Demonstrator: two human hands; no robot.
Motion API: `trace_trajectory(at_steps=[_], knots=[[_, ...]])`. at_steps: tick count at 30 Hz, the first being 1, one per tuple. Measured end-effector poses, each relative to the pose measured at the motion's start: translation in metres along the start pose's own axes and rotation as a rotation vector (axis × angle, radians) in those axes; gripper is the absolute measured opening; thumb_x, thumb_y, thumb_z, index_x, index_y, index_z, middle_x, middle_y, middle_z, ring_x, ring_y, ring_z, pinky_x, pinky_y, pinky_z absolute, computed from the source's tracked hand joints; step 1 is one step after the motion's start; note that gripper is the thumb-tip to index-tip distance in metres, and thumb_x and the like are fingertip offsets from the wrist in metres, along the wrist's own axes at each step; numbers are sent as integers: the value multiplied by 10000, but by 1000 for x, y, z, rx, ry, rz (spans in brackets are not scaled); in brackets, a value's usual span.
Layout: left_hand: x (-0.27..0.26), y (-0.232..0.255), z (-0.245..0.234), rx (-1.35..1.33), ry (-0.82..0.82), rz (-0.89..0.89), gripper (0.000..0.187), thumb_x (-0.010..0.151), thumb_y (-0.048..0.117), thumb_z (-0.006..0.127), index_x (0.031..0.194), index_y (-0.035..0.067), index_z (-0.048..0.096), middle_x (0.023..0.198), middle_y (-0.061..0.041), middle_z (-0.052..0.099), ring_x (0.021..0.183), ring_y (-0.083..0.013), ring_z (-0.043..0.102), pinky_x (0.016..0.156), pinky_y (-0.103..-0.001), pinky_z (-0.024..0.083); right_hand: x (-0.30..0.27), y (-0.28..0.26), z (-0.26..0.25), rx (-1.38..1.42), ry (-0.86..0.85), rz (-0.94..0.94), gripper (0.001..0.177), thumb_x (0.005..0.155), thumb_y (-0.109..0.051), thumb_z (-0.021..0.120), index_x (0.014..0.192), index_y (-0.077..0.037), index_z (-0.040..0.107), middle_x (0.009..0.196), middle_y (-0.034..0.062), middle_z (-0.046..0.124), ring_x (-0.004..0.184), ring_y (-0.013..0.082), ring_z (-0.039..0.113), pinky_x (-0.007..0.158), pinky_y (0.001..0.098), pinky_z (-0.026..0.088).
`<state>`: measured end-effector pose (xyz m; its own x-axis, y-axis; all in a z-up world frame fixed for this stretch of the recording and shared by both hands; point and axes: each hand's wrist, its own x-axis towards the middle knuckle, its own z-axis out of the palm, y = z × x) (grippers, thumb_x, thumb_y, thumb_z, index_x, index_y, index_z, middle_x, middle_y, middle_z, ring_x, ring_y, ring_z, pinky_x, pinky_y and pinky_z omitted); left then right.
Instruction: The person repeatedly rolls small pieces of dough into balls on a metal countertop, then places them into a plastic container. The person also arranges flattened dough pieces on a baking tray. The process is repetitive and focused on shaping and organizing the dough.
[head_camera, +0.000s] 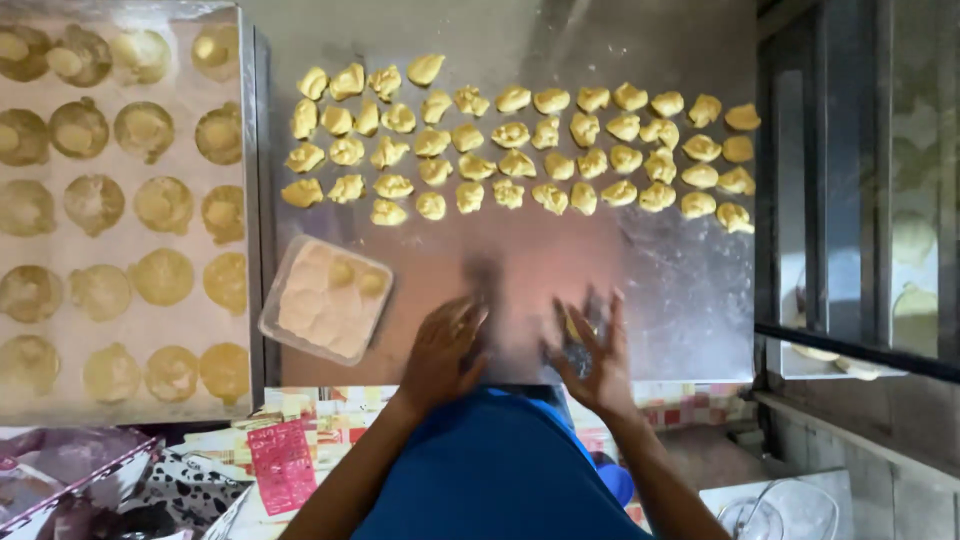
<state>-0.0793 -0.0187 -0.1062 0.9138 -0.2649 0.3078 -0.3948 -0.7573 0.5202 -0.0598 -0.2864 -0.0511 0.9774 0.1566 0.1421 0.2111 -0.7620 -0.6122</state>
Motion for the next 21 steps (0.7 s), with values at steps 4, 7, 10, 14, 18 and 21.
trace_trajectory(at_steps=[4, 7, 10, 14, 18, 21], knots=[[26, -37, 55, 150, -42, 138, 502, 988, 310, 588, 1441, 94, 599, 1503, -184, 550, 1445, -375, 472, 1181, -537, 362, 46, 31, 58, -380, 131, -220, 565, 973, -386, 659, 1512, -237, 584, 1600, 144, 484, 1431, 368, 480, 1089, 510, 444], [-16, -39, 19, 305, -260, 148, 476, 975, 269, 539, 1391, 54, 625, 1471, -208, 574, 1420, -405, 485, 1176, -566, 354, 5, 59, 32, -498, 43, -210, 557, 1039, -370, 530, 1583, -254, 501, 1655, 140, 410, 1498, 412, 384, 1147, 555, 361], [-31, -29, 33, 291, -214, 229, 536, 994, 328, 440, 1401, 12, 588, 1497, -243, 536, 1417, -446, 476, 1175, -594, 331, -11, 47, 55, -417, 61, -212, 576, 997, -358, 533, 1563, -254, 513, 1648, 146, 417, 1503, 459, 358, 1183, 557, 306], [-5, -45, 114, 162, -46, 239, 494, 1090, 234, 379, 1506, -21, 454, 1345, -271, 622, 1207, -406, 635, 1122, -505, 442, 72, -25, 23, -1273, 255, -823, 730, 721, 261, 743, 1408, 95, 560, 1364, 380, 601, 1241, 582, 593, 839, 531, 636], [-23, -47, 24, 357, -139, 72, 698, 951, 381, 608, 1548, 53, 460, 1650, -180, 387, 1535, -370, 347, 1274, -495, 242, 1, 54, 41, -637, 223, -332, 486, 1054, -371, 522, 1509, -230, 616, 1608, 149, 494, 1449, 462, 455, 1098, 539, 440], [-35, -26, 36, 232, -155, 134, 516, 1013, 258, 545, 1430, -47, 564, 1416, -317, 550, 1335, -500, 507, 1208, -559, 307, -23, 45, 71, -652, 61, -281, 704, 972, -369, 502, 1643, -212, 356, 1704, 250, 272, 1484, 558, 328, 1125, 613, 366]])
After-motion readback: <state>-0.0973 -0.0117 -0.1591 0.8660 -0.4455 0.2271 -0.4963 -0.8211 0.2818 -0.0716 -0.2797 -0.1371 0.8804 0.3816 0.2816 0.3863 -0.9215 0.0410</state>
